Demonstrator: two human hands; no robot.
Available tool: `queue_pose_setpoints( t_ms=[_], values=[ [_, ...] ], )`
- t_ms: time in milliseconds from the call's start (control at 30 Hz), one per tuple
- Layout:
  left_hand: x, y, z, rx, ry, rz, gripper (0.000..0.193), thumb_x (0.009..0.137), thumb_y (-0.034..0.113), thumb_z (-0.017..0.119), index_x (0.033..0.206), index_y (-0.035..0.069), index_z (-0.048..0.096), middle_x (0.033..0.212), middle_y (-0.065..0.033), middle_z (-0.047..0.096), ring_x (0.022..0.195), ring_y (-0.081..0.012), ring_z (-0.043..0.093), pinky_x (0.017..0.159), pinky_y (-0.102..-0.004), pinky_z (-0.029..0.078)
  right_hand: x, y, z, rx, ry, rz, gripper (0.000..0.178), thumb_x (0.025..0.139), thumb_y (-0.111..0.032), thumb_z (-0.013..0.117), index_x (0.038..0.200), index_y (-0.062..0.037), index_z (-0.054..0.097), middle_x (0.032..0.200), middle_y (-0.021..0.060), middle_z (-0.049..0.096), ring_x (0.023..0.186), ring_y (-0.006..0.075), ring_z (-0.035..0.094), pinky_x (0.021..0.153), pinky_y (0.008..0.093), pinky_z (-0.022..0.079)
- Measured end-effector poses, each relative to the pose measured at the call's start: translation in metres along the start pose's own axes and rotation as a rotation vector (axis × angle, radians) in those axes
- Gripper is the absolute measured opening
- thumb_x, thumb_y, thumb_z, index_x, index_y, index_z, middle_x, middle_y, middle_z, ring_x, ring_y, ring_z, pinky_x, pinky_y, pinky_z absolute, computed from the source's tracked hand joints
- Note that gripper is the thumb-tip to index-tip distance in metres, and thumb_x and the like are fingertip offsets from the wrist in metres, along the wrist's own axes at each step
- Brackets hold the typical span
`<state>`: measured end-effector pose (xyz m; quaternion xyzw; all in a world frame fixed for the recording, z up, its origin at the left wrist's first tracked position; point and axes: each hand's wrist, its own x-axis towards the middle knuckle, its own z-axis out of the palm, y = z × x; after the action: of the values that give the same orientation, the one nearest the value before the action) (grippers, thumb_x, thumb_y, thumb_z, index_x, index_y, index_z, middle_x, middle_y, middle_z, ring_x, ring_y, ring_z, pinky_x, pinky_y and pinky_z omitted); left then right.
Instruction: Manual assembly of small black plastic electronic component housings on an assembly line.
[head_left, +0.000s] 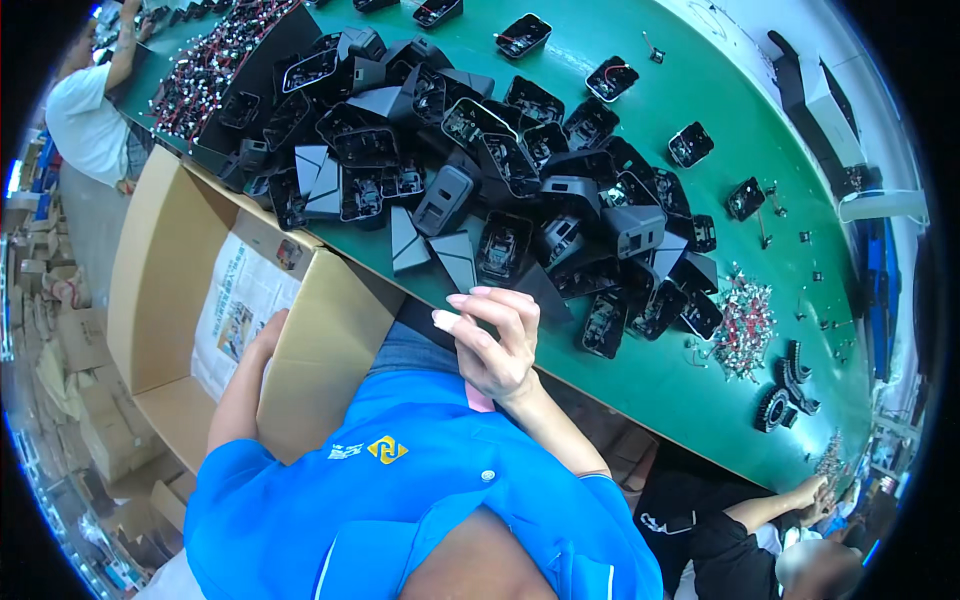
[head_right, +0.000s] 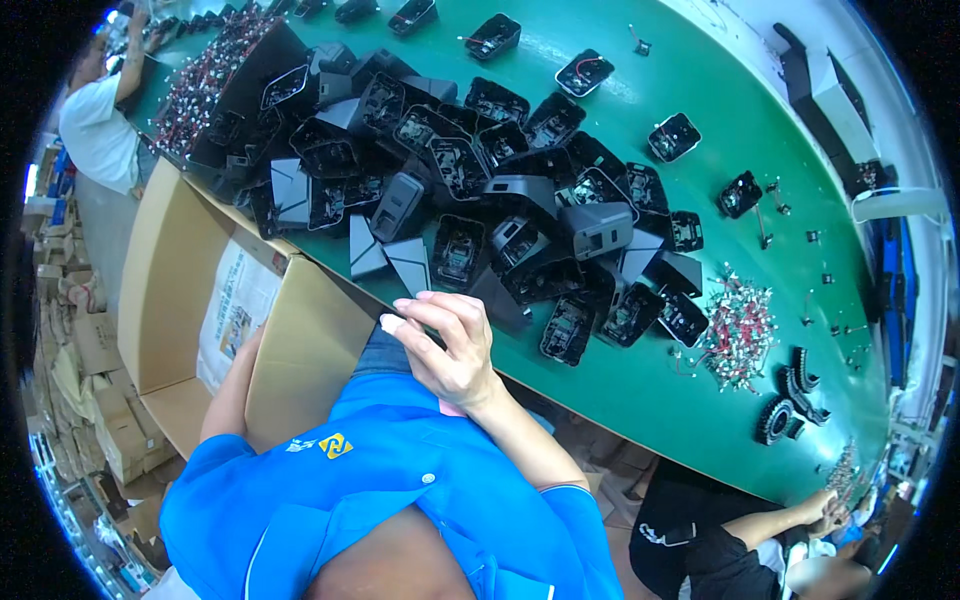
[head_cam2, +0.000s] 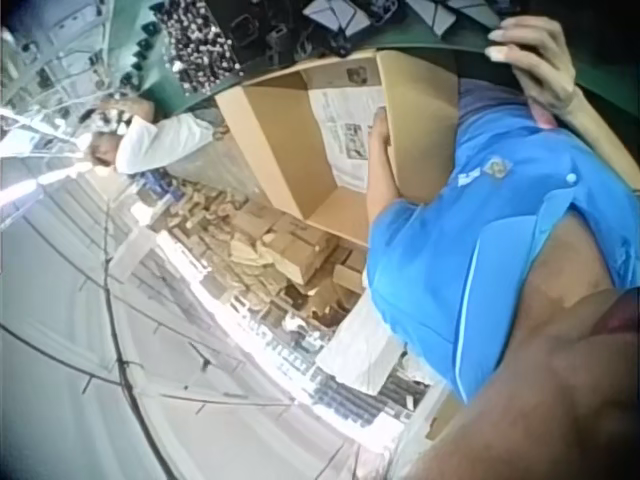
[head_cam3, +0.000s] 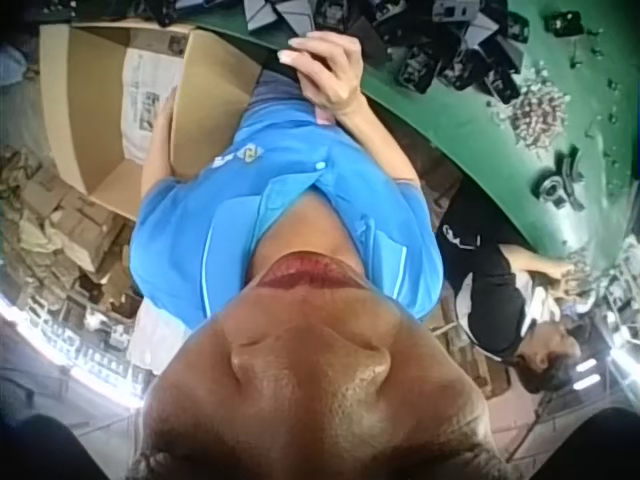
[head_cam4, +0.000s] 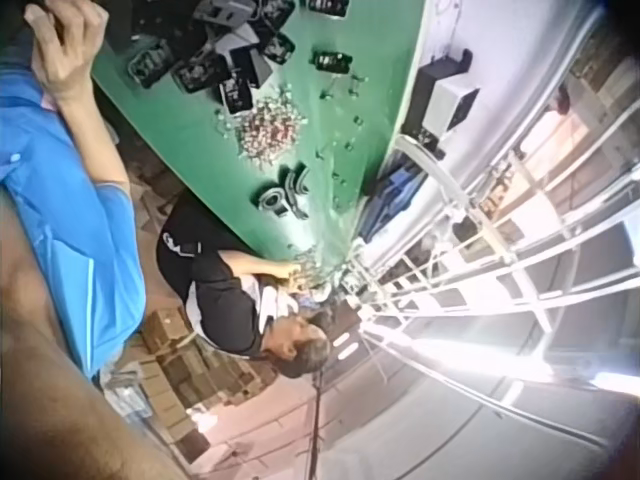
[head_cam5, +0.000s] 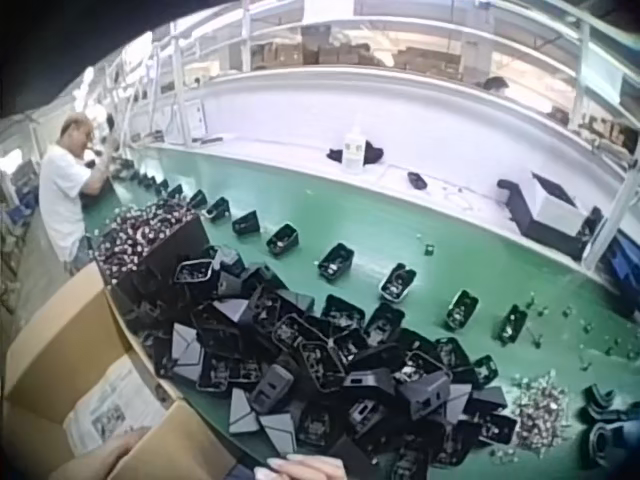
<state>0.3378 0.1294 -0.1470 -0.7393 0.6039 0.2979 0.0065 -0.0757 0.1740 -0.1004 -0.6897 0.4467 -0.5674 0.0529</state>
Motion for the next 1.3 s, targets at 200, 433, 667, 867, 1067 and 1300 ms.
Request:
queue_pose_setpoints(
  t_ms=[200, 433, 667, 867, 1067, 1300],
  values=[
    [-0.001, 0.024, -0.067, 0.04, 0.453, 0.087, 0.027, 0.09, 0.017, 0.066, 0.106, -0.004, 0.07, 0.094, -0.0101, 0.073, 0.079, -0.0233, 0.064, 0.077, -0.0343, 0.052, 0.0, 0.001, 0.0, 0.046, 0.042, 0.026, 0.03, 0.075, 0.006, 0.07, 0.098, -0.0128, 0.076, 0.109, 0.0034, 0.069, 0.104, 0.0223, 0.057, 0.09, 0.0337, 0.048],
    [-0.033, 0.235, -0.121, 0.111, 0.611, 0.701, 0.016, 0.089, 0.009, 0.065, 0.102, 0.001, 0.07, 0.091, -0.0064, 0.071, 0.078, -0.0209, 0.065, 0.073, -0.0308, 0.052, -0.003, 0.002, 0.0, 0.052, -0.002, 0.002, 0.031, 0.072, 0.005, 0.072, 0.097, -0.0119, 0.076, 0.109, 0.0038, 0.068, 0.104, 0.023, 0.058, 0.091, 0.0343, 0.049],
    [0.009, 0.301, -0.102, 0.613, 0.459, 1.09, 0.015, 0.087, 0.011, 0.066, 0.1, 0.005, 0.07, 0.094, -0.0059, 0.069, 0.078, -0.0243, 0.065, 0.073, -0.0332, 0.052, -0.001, 0.0, -0.001, -0.02, 0.028, 0.009, 0.028, 0.078, 0.002, 0.071, 0.102, -0.0107, 0.074, 0.115, 0.004, 0.067, 0.106, 0.0227, 0.059, 0.09, 0.0345, 0.05],
    [0.015, 0.329, -0.117, 0.287, 0.499, 1.081, 0.016, 0.092, 0.007, 0.065, 0.106, 0.002, 0.068, 0.098, -0.0072, 0.068, 0.08, -0.0202, 0.063, 0.073, -0.0283, 0.051, 0.0, 0.003, -0.001, -0.005, 0.028, 0.027, 0.029, 0.077, 0.001, 0.072, 0.103, -0.0102, 0.074, 0.115, 0.0042, 0.067, 0.105, 0.023, 0.059, 0.09, 0.0343, 0.049],
    [0.012, 0.361, -0.101, -0.021, 0.557, 1.218, 0.013, 0.097, 0.008, 0.063, 0.108, 0.003, 0.067, 0.095, -0.0063, 0.065, 0.071, -0.0176, 0.058, 0.067, -0.026, 0.047, -0.001, 0.003, -0.001, 0.016, 0.009, 0.025, 0.028, 0.074, 0.003, 0.072, 0.1, -0.0097, 0.075, 0.112, 0.0046, 0.068, 0.105, 0.0236, 0.059, 0.09, 0.0344, 0.05],
    [0.039, 0.35, -0.046, -0.166, 0.424, 1.265, 0.02, 0.097, 0.004, 0.061, 0.115, 0.007, 0.069, 0.107, -0.0066, 0.064, 0.087, -0.0173, 0.059, 0.077, -0.0266, 0.048, 0.0, -0.001, -0.002, 0.041, 0.023, 0.039, 0.026, 0.072, 0.004, 0.072, 0.095, -0.0092, 0.076, 0.11, 0.0048, 0.069, 0.105, 0.0243, 0.059, 0.09, 0.0345, 0.05]
  ],
)
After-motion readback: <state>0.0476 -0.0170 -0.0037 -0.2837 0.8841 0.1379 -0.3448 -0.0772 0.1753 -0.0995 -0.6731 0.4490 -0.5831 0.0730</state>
